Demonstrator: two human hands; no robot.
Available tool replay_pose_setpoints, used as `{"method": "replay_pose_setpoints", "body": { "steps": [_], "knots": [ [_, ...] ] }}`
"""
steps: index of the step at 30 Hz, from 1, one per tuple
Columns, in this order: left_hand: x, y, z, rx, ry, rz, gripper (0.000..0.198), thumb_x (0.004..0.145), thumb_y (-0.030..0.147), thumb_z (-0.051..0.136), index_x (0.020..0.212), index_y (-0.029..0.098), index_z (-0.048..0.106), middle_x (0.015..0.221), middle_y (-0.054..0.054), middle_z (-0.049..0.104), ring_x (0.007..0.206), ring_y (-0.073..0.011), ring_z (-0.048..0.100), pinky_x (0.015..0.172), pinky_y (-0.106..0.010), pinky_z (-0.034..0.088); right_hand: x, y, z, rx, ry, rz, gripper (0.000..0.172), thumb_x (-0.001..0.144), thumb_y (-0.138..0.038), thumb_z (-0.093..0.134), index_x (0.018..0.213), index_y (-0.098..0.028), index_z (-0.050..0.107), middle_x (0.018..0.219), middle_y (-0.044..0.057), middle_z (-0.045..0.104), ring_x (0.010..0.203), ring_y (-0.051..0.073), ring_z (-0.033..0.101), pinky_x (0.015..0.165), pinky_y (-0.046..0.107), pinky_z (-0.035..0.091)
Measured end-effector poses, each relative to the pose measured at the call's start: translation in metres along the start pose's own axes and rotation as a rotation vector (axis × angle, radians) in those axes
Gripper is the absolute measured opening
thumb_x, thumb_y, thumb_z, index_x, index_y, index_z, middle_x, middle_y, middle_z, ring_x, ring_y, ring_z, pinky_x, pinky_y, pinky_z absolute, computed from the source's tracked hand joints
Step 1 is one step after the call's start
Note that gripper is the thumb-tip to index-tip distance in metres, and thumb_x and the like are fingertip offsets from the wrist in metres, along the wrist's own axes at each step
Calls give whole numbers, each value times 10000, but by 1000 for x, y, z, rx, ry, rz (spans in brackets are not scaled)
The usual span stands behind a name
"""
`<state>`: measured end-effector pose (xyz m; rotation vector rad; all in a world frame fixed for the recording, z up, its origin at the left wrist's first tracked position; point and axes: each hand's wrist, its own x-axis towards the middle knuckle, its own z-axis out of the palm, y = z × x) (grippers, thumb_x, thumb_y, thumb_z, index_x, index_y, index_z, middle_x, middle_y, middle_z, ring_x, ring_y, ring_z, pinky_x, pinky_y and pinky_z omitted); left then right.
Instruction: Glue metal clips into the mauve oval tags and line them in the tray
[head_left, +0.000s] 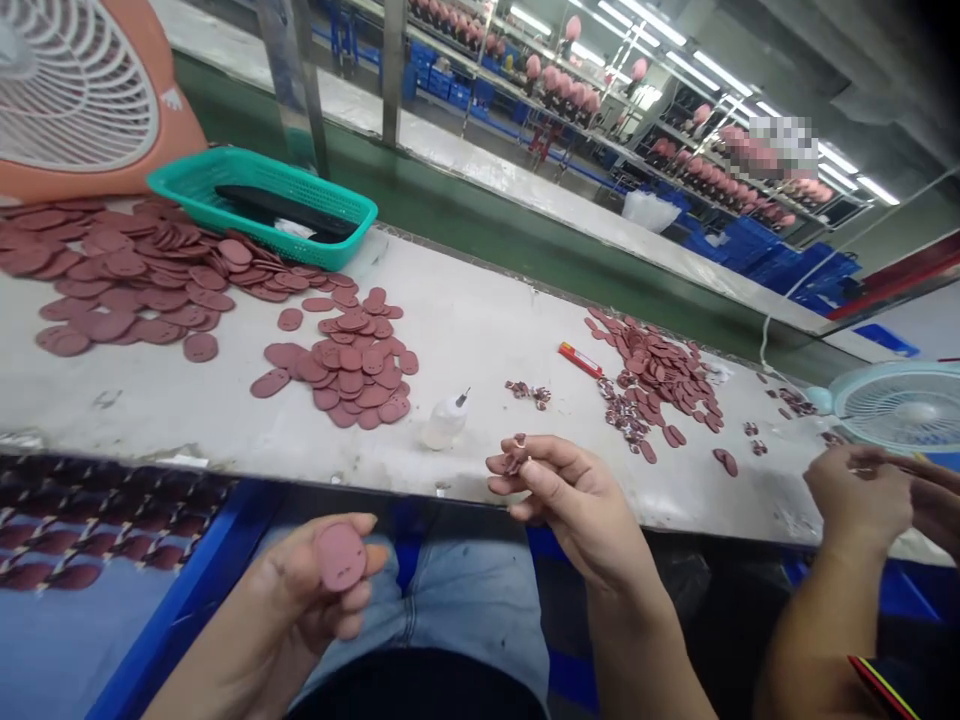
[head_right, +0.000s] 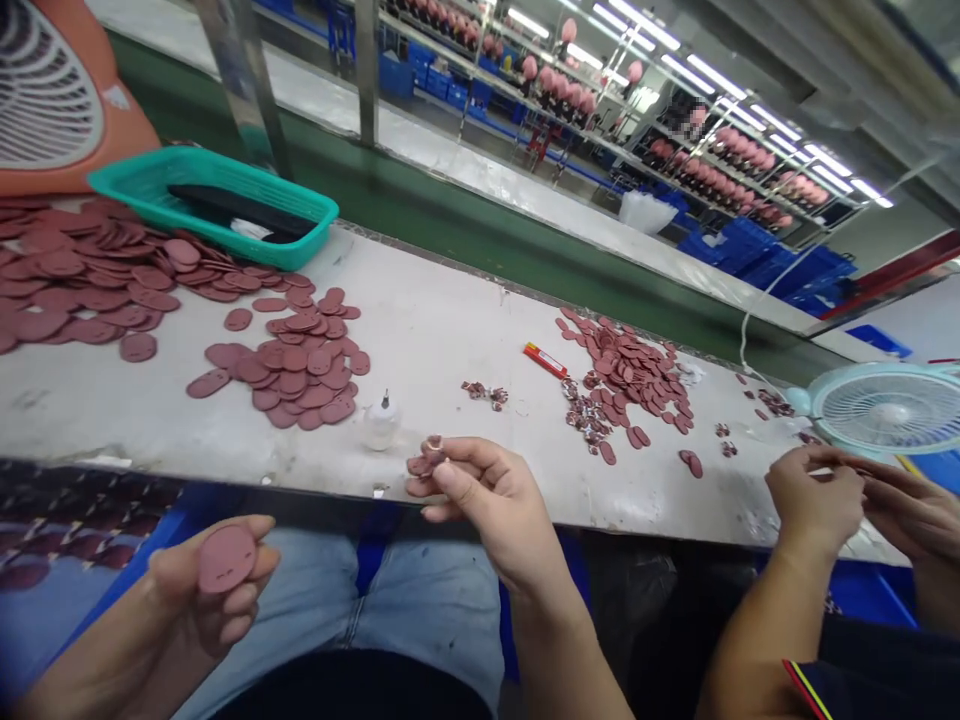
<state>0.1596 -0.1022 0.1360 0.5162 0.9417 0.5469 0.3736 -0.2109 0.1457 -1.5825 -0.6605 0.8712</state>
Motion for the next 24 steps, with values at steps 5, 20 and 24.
{"method": "replay_pose_setpoints", "body": {
  "steps": [5,20,24],
  "knots": [
    [-8,3,3,0,-102,-131,503,445,550,971,755,184,818,607,-11,707,505,-94,604,485,-153,506,-14,-17,38,47,-194,-218,148,838,-249,812,976,-300,795,922,-7,775,796,95,728,689,160,586],
    [-7,-7,-18,-4,-361,-104,439,682,578,869,674,156,747,615,-13,673,502,-75,580,510,-141,509,-21,-34,59,-346,-359,-482,142,847,-139,790,973,-196,759,783,-27,754,688,82,700,679,166,544],
    [-6,-9,-18,-13,-360,-108,420,701,560,864,663,157,751,620,-16,688,496,-73,600,509,-134,524,-21,-37,56,-403,-409,-509,131,875,-157,769,990,-218,750,846,-32,774,728,83,702,695,177,537]
  ]
}}
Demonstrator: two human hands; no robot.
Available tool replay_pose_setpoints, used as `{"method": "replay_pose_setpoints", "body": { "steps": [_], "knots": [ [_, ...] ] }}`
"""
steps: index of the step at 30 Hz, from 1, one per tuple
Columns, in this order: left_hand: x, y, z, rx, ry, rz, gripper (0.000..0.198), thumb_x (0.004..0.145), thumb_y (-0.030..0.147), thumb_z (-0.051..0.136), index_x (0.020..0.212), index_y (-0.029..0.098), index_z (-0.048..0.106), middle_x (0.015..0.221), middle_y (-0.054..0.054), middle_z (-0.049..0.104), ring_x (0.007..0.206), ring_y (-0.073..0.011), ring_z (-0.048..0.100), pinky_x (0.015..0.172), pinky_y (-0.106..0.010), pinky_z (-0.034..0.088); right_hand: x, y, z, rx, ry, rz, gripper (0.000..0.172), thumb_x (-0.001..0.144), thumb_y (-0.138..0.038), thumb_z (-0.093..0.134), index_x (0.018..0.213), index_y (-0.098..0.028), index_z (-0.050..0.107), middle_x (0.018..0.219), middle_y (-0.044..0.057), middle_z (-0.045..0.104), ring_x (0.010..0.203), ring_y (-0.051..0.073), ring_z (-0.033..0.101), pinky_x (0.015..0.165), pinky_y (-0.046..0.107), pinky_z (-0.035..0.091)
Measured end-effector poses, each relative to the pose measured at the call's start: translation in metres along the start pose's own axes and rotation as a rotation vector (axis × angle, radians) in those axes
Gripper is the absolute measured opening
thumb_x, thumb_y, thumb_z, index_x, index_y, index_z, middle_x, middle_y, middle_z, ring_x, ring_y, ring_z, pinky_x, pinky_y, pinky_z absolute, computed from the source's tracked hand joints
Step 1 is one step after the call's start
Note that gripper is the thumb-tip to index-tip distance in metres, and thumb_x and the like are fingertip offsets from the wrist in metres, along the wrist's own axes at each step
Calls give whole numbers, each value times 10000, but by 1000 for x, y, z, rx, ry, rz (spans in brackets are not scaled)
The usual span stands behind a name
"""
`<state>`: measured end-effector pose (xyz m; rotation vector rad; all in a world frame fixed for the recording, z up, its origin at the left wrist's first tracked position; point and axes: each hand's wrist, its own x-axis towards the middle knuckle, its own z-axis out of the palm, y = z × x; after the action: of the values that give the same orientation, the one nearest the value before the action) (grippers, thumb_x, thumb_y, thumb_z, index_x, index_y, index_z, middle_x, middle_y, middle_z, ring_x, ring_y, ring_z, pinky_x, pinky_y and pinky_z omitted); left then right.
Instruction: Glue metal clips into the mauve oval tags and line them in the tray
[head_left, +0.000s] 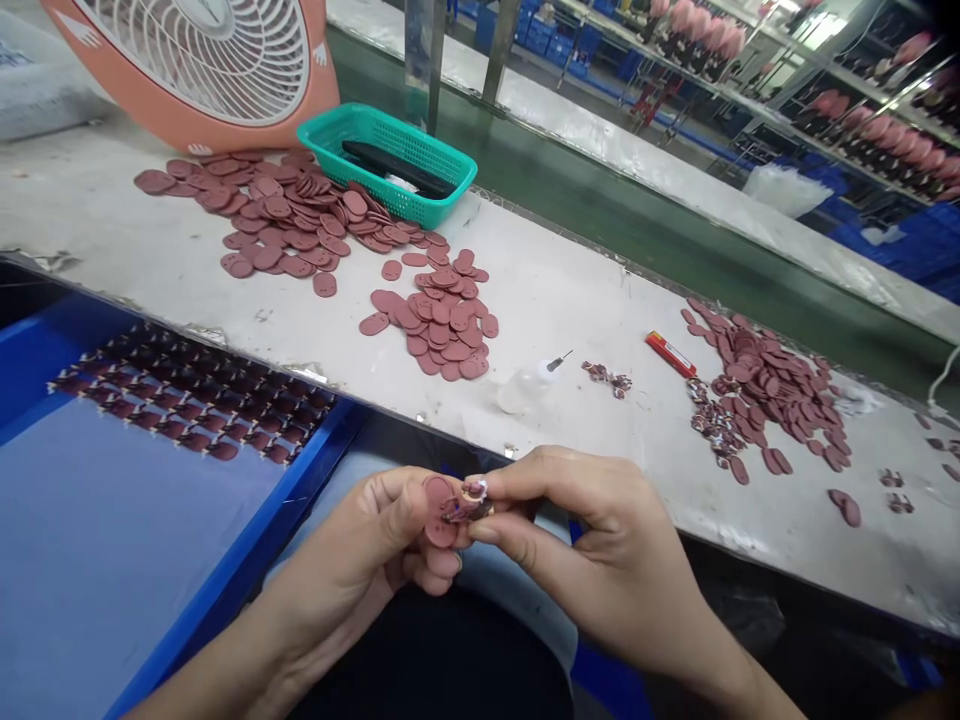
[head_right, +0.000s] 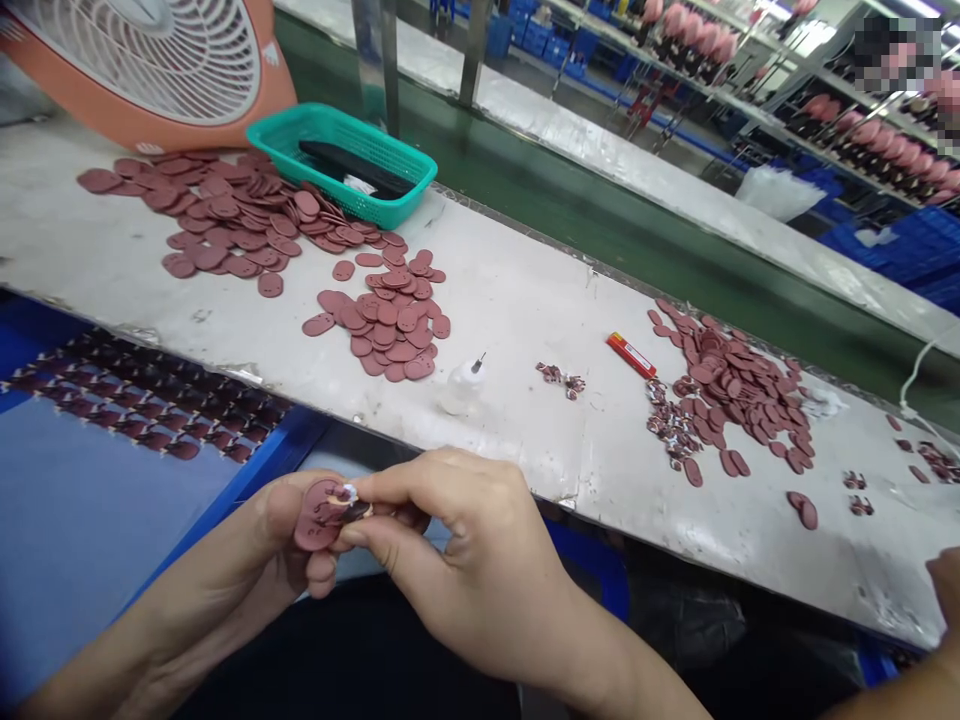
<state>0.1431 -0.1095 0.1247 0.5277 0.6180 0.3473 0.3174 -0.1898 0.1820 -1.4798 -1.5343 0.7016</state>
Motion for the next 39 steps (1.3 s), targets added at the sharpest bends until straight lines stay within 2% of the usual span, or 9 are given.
{"method": "replay_pose_setpoints", "body": {
  "steps": [8,12,18,22,31,34,39],
  "knots": [
    [1,1,4,-31,11,-45,432,648,557,897,622,153,747,620,-16,683,482,-66,586,494,-136,525,9,-2,-7,-14,-91,-33,100,889,-116,735,960,-186,740,826,-24,765,706,83,685,679,182,526],
    [3,1,4,-19,33,-69,426,649,563,896,680,156,774,597,-10,663,479,-63,566,491,-132,510,11,-3,-7,-57,-118,-43,93,887,-119,730,950,-188,736,814,-16,761,694,96,684,667,200,527],
    [-1,6,12,-33,109,-80,437,588,553,927,674,152,778,599,-3,670,466,-56,557,475,-130,501,13,-4,-8,-57,-135,-41,83,877,-104,729,918,-176,737,798,-13,755,683,91,680,655,186,523],
    [-6,12,19,-26,163,-82,429,563,535,941,604,153,749,595,-3,688,474,-64,586,497,-140,528,16,-5,-9,-75,-143,-38,73,882,-109,729,911,-175,735,794,-19,749,680,83,676,658,179,517],
    [-1,5,5,-8,73,-64,416,615,546,918,646,159,769,583,-3,653,474,-65,566,489,-140,512,17,-8,-9,-133,-194,-87,101,900,-106,697,956,-188,714,835,-6,755,736,114,696,697,215,543],
    [-2,6,6,15,53,-28,396,653,538,901,646,162,776,575,6,627,494,-66,556,499,-133,499,13,-8,-6,-132,-183,-125,96,912,-111,684,977,-179,702,811,5,746,703,118,689,676,228,553],
    [-10,9,11,66,56,40,379,605,519,931,667,170,799,520,5,629,499,-87,569,531,-151,508,3,-12,-4,-126,-133,-223,170,916,-95,678,1052,-197,689,821,13,762,673,124,690,650,232,587]
  ]
}}
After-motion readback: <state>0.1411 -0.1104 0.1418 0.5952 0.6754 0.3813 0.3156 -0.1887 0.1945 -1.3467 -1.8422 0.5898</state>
